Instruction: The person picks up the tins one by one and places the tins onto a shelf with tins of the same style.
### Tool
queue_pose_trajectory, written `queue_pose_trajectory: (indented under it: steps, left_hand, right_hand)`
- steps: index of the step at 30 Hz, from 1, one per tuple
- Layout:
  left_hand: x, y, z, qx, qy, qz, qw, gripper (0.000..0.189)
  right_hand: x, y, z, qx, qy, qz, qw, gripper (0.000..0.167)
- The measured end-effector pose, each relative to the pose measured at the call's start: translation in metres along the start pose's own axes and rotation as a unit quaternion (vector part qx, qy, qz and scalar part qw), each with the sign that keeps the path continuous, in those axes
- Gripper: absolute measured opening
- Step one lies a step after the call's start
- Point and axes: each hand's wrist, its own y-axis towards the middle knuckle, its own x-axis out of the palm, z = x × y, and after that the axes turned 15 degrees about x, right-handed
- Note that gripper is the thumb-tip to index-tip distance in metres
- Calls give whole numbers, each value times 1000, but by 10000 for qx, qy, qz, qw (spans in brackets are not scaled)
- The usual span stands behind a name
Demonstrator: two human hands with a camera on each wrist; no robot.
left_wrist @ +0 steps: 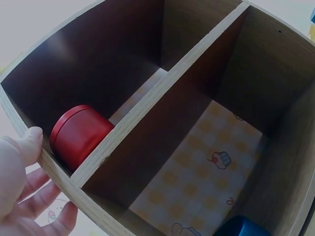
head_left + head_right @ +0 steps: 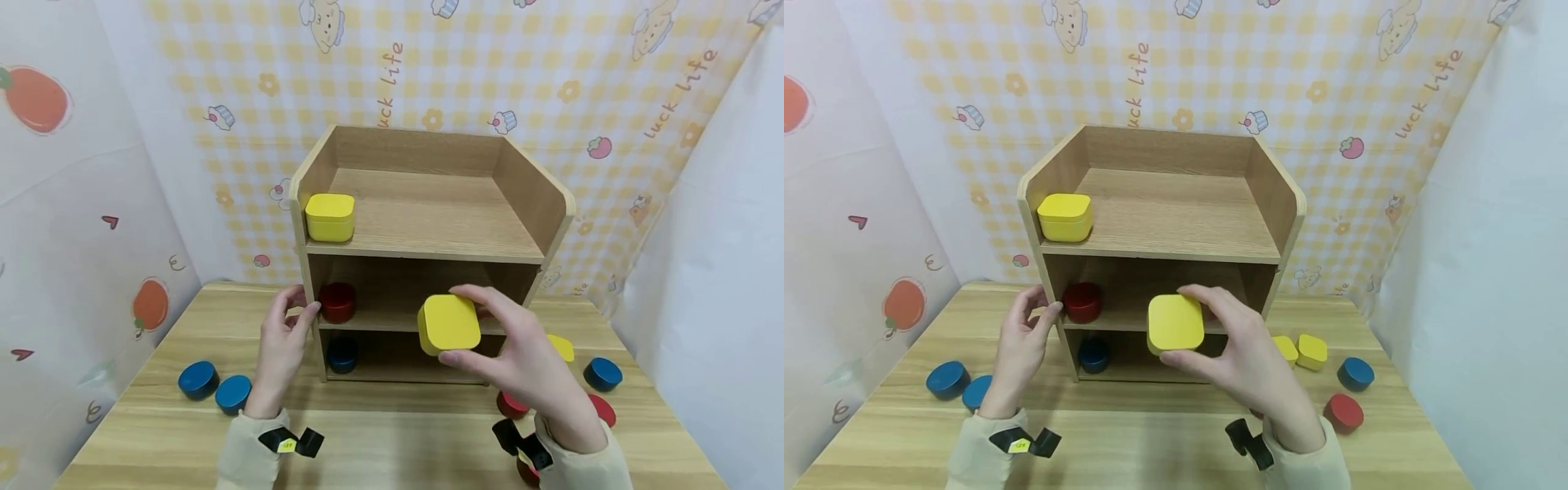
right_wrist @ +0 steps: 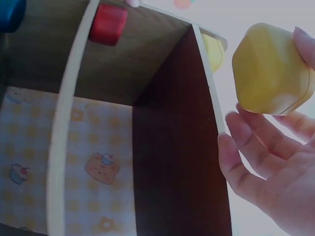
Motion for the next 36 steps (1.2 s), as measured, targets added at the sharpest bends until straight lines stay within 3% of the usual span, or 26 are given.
queue_pose_trajectory:
  steps: [7,12,20,36]
  left_hand:
    - [2,0,0,5,74,-53,10000,32]
    - [2,0,1,-36,108,-61,9999,33]
    - [0,0,1,-35,150,-51,9999,31]
    - [0,-1,-1,33,191,-77,9998,32]
  right_hand:
    - [-4,24,-5,-256,116,389,9988,74]
    - [-9,39,-8,-156,-56,494,9986,70]
    - [-12,66,-8,341,-25,532,9980,62]
    - [-7,106,-5,424,-574,568,9958,65]
